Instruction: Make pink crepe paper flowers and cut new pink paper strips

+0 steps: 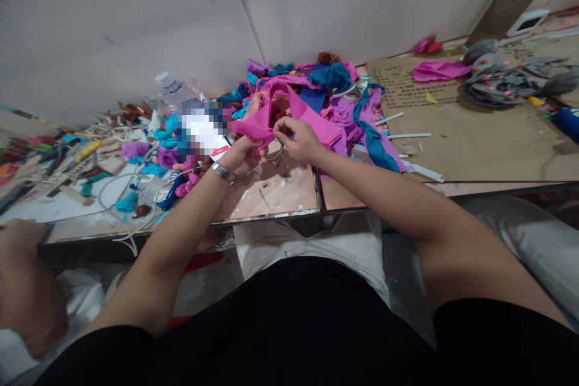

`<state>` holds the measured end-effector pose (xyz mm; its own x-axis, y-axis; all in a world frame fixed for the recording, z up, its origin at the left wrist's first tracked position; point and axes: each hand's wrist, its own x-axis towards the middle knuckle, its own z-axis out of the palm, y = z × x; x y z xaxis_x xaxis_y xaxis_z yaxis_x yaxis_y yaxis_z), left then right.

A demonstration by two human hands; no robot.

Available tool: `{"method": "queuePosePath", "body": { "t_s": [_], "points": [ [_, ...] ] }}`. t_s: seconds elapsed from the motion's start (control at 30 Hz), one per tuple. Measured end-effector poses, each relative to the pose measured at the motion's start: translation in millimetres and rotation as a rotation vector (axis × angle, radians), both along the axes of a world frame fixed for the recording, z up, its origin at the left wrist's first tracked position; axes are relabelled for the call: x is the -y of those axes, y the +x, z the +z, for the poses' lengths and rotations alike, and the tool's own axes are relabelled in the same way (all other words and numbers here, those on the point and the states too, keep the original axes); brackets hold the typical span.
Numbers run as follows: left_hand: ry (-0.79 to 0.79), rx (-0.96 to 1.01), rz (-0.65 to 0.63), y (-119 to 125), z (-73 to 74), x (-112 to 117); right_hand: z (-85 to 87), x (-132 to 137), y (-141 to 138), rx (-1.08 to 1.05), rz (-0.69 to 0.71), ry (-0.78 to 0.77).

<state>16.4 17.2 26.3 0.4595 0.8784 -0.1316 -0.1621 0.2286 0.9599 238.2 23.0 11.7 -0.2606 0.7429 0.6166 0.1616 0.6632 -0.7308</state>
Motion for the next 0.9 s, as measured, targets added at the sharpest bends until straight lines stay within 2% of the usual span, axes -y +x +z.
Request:
{"method": "queuePosePath", "body": {
  "t_s": [0.2, 0.4, 0.57, 0.73, 0.83, 0.9],
  "points": [
    [-0.008, -0.042, -0.029, -3, -2.3, -3, -2.1, -2, 0, 0.002, -0.021, 0.042],
    [-0.012, -0.063, -0.053, -2, 1.7, 1, -5.2, -5, 1, 0.007, -0.017, 0.079],
    [-0.034, -0.080, -0.080, -2, 5.3, 1, -2.3, -4, 5, 0.114, -0.058, 0.186],
    [-0.005, -0.101, -0.088, -3, 1.1, -2, 1.6, -2, 7, 0.192, -0.129, 0.273],
    [0.131, -0.148, 0.006, 0, -4.4, -3, 1.6, -1, 6, 0.166, -0.127, 0.267],
    [0.398, -0.267, 0.160, 1, -7.8, -3, 0.0, -2, 6, 0.093, -0.126, 0.223]
  ]
}}
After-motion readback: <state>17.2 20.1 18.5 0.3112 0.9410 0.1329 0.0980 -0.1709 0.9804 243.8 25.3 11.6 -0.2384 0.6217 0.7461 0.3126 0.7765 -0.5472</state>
